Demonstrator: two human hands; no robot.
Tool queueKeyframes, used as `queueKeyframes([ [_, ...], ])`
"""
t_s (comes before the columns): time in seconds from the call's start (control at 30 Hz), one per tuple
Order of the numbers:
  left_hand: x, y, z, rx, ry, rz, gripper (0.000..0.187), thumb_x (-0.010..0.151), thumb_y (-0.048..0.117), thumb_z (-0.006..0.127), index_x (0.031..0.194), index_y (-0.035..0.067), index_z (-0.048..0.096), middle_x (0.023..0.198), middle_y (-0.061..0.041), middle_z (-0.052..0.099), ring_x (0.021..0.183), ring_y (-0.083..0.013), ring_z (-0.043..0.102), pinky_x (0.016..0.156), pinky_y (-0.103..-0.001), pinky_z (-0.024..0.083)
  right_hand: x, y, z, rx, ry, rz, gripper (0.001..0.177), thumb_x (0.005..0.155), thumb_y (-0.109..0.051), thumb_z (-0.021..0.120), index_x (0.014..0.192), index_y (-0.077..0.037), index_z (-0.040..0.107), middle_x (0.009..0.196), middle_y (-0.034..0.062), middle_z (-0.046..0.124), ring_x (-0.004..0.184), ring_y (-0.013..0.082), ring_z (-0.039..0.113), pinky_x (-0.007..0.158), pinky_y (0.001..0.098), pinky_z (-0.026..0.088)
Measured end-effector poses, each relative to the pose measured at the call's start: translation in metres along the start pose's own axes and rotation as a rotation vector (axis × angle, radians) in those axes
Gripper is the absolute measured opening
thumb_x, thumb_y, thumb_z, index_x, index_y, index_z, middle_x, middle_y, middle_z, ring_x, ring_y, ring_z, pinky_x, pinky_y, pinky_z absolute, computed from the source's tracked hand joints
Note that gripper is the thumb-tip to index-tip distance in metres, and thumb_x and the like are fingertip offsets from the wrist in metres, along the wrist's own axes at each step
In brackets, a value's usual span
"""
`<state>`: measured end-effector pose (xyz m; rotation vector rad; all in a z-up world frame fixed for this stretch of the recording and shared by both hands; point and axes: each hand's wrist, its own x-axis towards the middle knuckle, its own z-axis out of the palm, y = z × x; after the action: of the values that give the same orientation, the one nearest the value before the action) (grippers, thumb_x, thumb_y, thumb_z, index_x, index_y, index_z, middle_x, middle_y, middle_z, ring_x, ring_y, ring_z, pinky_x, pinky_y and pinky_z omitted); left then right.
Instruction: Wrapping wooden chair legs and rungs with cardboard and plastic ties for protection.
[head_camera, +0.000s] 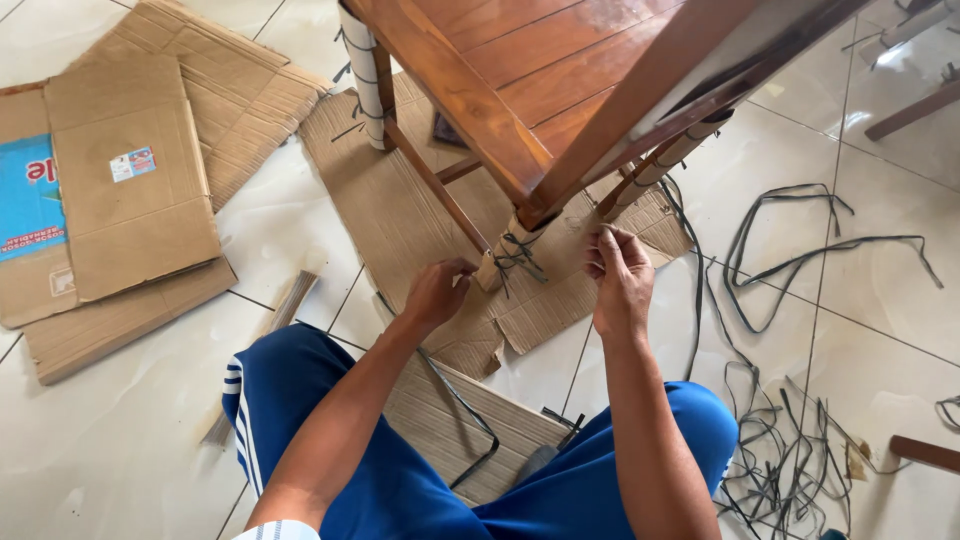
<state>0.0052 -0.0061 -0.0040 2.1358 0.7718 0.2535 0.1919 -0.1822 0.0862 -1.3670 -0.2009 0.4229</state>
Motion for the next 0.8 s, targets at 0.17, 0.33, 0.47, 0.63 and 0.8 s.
queueKeyframes([
  [0.17,0.006,-0.005,0.022,0.0,-0.062,-0.029,0.027,0.095,0.017,0.06,0.119,0.014,0.074,0.112,-0.013,0.077,0.114,-0.0384,0.069,0.093,-0.055,0.055,0.002,-0.025,-0.004,0.063,-0.013,0.009,0.013,0.101,-0.022,0.067,0.111,-0.013,0.07,0.091,0.0005,0.073,0.074,0.0049,0.067,0.066,0.0175,0.054],
  [0.33,-0.004,0.027,0.022,0.026,-0.145,-0.042,0.03,0.096,0.023,0.06,0.124,0.015,0.07,0.116,-0.017,0.076,0.118,-0.042,0.067,0.097,-0.059,0.052,0.001,-0.048,-0.017,0.159,0.005,0.011,0.013,0.102,-0.023,0.066,0.111,-0.014,0.069,0.091,0.0002,0.072,0.072,0.0041,0.064,0.066,0.0167,0.052],
  [0.47,0.001,-0.002,0.058,0.134,-0.23,-0.053,0.029,0.098,0.027,0.056,0.121,0.015,0.069,0.117,-0.017,0.075,0.116,-0.0437,0.067,0.095,-0.059,0.053,-0.001,-0.058,-0.026,0.304,0.029,0.027,0.014,0.102,-0.022,0.066,0.113,-0.013,0.069,0.091,0.0014,0.074,0.071,0.0052,0.067,0.064,0.0176,0.054],
  [0.63,-0.007,0.017,0.051,0.258,-0.336,0.017,0.028,0.099,0.031,0.054,0.12,0.02,0.07,0.117,-0.015,0.075,0.118,-0.0406,0.067,0.096,-0.053,0.054,-0.008,-0.068,-0.028,0.424,0.034,0.042,0.014,0.102,-0.021,0.065,0.112,-0.014,0.07,0.09,0.0,0.075,0.07,0.0053,0.067,0.063,0.0181,0.054],
  [0.8,-0.007,0.059,0.019,0.449,-0.451,0.101,0.037,0.095,0.032,0.059,0.122,0.011,0.071,0.126,-0.02,0.072,0.123,-0.0454,0.063,0.097,-0.057,0.053,-0.008,-0.064,-0.029,0.54,0.001,0.083,0.015,0.102,-0.02,0.065,0.114,-0.014,0.071,0.091,0.0004,0.075,0.07,0.006,0.066,0.063,0.0193,0.054],
])
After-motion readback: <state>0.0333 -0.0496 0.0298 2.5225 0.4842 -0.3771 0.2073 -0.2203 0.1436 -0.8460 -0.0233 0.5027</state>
